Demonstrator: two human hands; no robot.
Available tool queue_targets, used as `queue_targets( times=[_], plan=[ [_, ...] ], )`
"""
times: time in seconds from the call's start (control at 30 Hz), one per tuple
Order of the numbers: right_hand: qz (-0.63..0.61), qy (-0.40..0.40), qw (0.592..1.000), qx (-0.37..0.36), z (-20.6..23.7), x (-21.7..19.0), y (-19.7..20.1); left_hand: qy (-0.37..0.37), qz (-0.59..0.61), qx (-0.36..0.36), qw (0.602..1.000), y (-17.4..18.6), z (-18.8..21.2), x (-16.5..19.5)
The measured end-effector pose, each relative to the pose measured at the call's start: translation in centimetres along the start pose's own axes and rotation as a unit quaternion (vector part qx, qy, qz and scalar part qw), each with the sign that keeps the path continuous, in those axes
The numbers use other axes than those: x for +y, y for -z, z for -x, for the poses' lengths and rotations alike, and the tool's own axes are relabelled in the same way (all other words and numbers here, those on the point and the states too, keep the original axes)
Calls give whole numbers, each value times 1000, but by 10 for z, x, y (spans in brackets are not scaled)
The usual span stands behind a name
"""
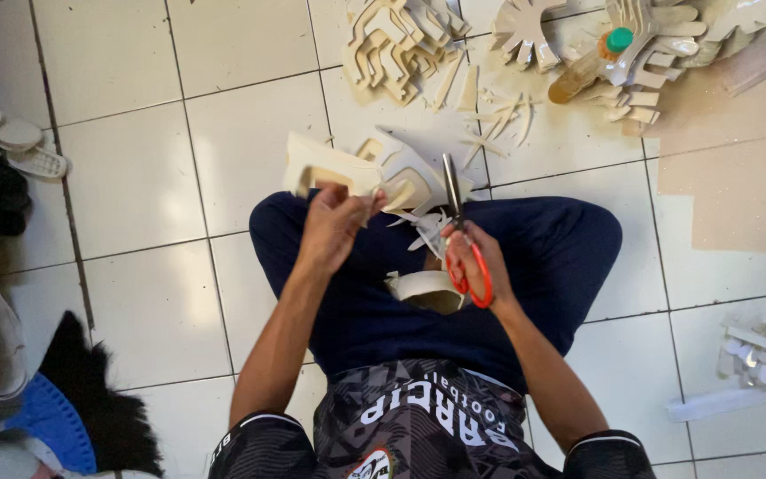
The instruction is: The person sits cross-legged on a tiled floor cutting decorative shapes out of white foam pieces with red-handled scissors. They trim edges and inner contours of each foam cutout, set finished pieces aside with a growing pile of cut shapes and scraps, and pick up new pieces to continue cutting.
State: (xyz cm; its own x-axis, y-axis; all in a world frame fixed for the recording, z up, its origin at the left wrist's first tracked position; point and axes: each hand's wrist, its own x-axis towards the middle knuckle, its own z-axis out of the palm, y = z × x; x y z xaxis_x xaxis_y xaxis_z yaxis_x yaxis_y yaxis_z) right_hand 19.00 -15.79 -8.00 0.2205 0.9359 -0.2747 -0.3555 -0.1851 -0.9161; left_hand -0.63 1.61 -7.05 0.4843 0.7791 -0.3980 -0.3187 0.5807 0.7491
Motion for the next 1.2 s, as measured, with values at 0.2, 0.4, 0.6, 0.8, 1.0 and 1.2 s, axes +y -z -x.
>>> queue_targets(
  times=[0.2, 0.4, 0.6, 0.8, 1.0, 1.2],
  plan=[
    [57, 15, 998, -4, 11, 6, -13, -42, 86, -17, 995, -16, -5, -31],
    [38, 44, 997, -50, 11, -9, -21, -118, -51, 14, 992, -47, 20, -22],
    [41, 28, 998, -47, 16, -21, -25, -108, -106, -1, 988, -56, 38, -5],
    [61, -33, 997, -28, 25, -29, -22, -97, -175, -44, 979, -53, 36, 10],
    [118, 6, 986, -114, 25, -52, -11, -62, -311, -161, 935, -53, 42, 48],
    [127, -19, 983, -129, 28, -54, -5, -46, -321, -165, 932, -59, 46, 51]
  ],
)
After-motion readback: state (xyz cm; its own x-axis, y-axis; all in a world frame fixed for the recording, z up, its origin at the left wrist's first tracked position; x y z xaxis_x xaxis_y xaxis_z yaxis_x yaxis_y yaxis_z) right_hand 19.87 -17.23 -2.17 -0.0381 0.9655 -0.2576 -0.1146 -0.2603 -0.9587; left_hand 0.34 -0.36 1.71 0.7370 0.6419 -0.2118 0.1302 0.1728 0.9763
